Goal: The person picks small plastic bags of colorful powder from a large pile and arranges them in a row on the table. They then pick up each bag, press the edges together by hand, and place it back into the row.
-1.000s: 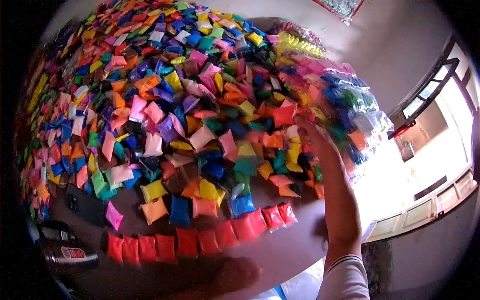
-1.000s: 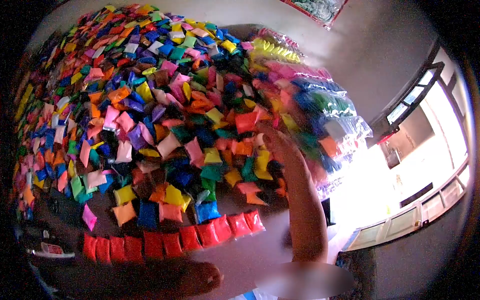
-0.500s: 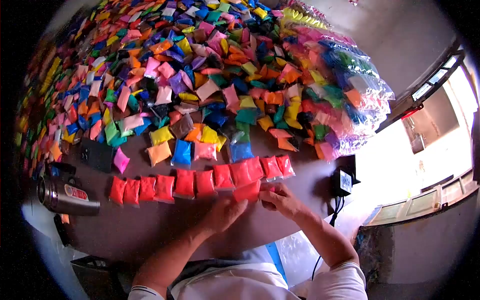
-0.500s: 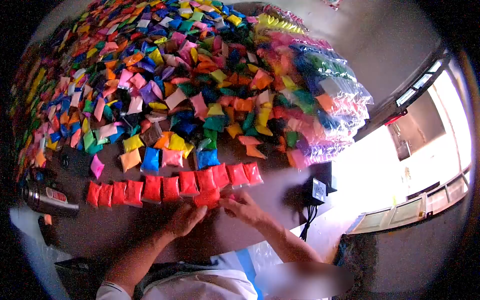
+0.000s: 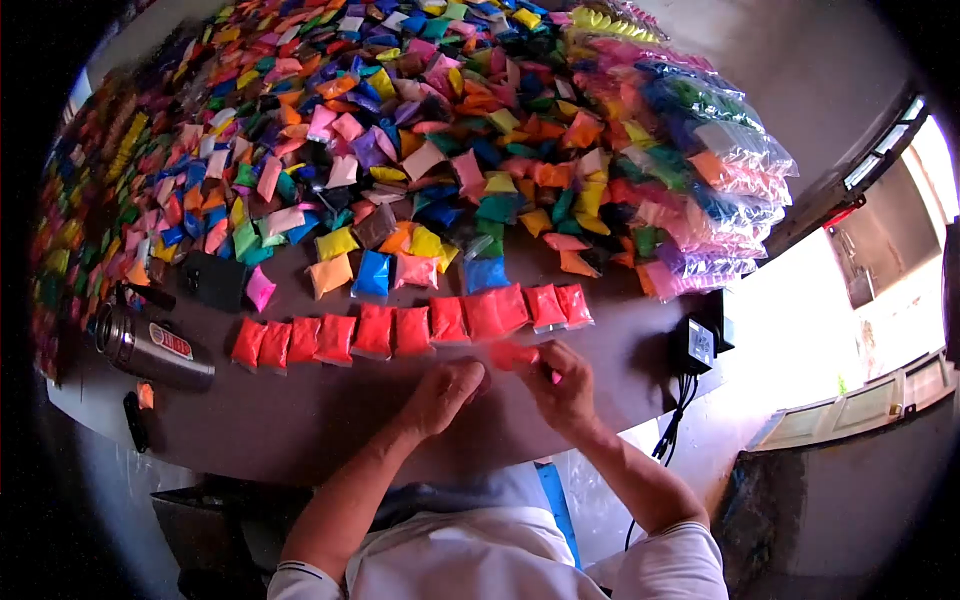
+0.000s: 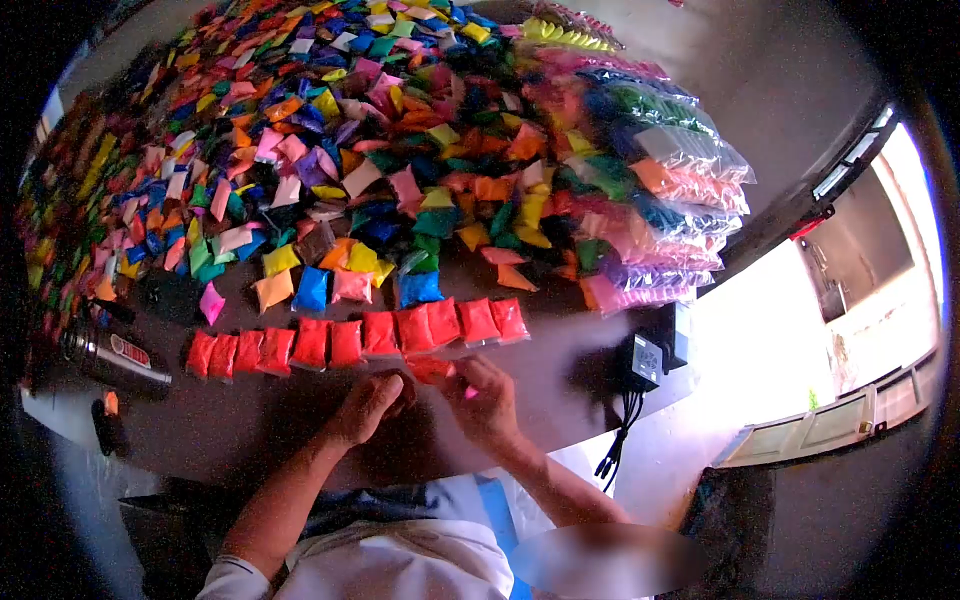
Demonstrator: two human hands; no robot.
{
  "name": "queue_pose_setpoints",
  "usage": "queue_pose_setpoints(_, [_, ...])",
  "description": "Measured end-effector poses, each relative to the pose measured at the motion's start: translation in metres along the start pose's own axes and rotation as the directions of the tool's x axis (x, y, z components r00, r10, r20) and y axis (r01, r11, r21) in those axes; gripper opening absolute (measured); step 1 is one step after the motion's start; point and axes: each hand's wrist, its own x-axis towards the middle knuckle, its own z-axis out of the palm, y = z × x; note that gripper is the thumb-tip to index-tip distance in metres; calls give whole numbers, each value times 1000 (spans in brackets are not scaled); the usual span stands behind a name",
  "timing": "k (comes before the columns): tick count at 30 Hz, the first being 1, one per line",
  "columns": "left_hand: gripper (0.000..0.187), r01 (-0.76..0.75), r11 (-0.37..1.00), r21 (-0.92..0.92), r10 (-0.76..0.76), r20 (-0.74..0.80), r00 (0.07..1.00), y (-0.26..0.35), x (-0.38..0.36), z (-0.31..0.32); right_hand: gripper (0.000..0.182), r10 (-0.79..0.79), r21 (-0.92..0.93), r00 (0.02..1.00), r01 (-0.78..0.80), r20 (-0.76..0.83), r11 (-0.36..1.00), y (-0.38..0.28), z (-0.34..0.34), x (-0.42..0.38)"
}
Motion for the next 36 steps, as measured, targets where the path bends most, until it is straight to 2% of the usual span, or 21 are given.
queue_pose_setpoints(1, [40,2,1000,3,-2,-5,1000,10,-1,4,8,-2,6,1000,2,3,1000,-3,5,-4])
queue_pose_setpoints(3, [43,-3,998,-56,-2,-92,996,36,-4,11,22,-120,-22,991,119,-62,993,-11,16,-14])
queue_pose_setpoints(4, [43,3,999,-52,-8,-92,996,36,-3,10,22,-116,-15,991,116,-63,993,-9,21,-21])
queue_pose_setpoints(6, [42,-12,1000,3,12,-94,995,32,1,8,31,-222,-74,974,225,53,972,-4,29,-30])
queue_pose_setpoints(7, [42,-8,1000,6,9,-93,996,29,0,7,35,-327,-106,940,336,98,936,-14,25,-28])
queue_pose_setpoints(8, [39,-26,1000,-6,25,-111,993,24,-1,5,35,-324,-104,941,334,95,937,-12,22,-29])
queue_pose_setpoints(10, [36,-42,999,-16,39,-126,991,21,-1,3,32,-177,223,979,150,106,963,-6,16,-31])
queue_pose_setpoints(11, [36,-42,999,-13,40,-106,994,20,0,2,27,152,392,984,-177,96,903,-7,22,-33])
queue_pose_setpoints(12, [36,-44,999,-11,43,-87,995,19,1,2,27,156,391,984,-179,92,903,-8,24,-29])
queue_pose_setpoints(14, [39,-44,999,-6,43,-66,997,12,2,4,25,390,590,906,-406,161,698,-14,21,-15])
queue_pose_setpoints(15, [43,-46,999,3,46,-54,998,9,4,4,25,373,560,875,-484,309,673,-15,17,-10])
queue_pose_setpoints(19, [45,-73,997,25,74,-37,997,18,2,2,20,400,642,858,-508,322,574,-23,25,-6])
queue_pose_setpoints(21, [47,121,980,158,-123,2,992,12,-1,-3,16,438,706,856,-489,275,513,-18,31,-7])
queue_pose_setpoints(22, [47,123,980,159,-126,4,992,9,-2,-3,16,440,707,855,-490,275,510,-17,35,-8])
queue_pose_setpoints(24, [48,92,980,174,-91,-11,996,2,-2,-4,14,418,814,873,-424,251,397,-15,41,-8])
queue_pose_setpoints(25, [48,93,980,175,-92,-10,996,8,-1,-1,14,419,815,873,-424,251,395,-16,42,-7])
queue_pose_setpoints(27, [47,-49,998,-30,48,-43,998,26,2,5,12,464,830,872,-371,157,416,-22,41,-3])
queue_pose_setpoints(28, [47,-55,998,-31,54,-44,998,26,2,5,12,460,829,874,-369,155,421,-24,40,-1])
queue_pose_setpoints(30, [43,-87,996,10,87,12,996,24,1,5,15,502,851,845,-394,186,347,-28,35,3])
queue_pose_setpoints(34, [38,-125,989,78,122,35,992,19,4,7,17,436,776,854,-471,283,419,-9,33,1])
queue_pose_setpoints(36, [37,-203,934,293,215,-7,977,21,2,8,20,395,726,861,-490,320,482,2,34,0])
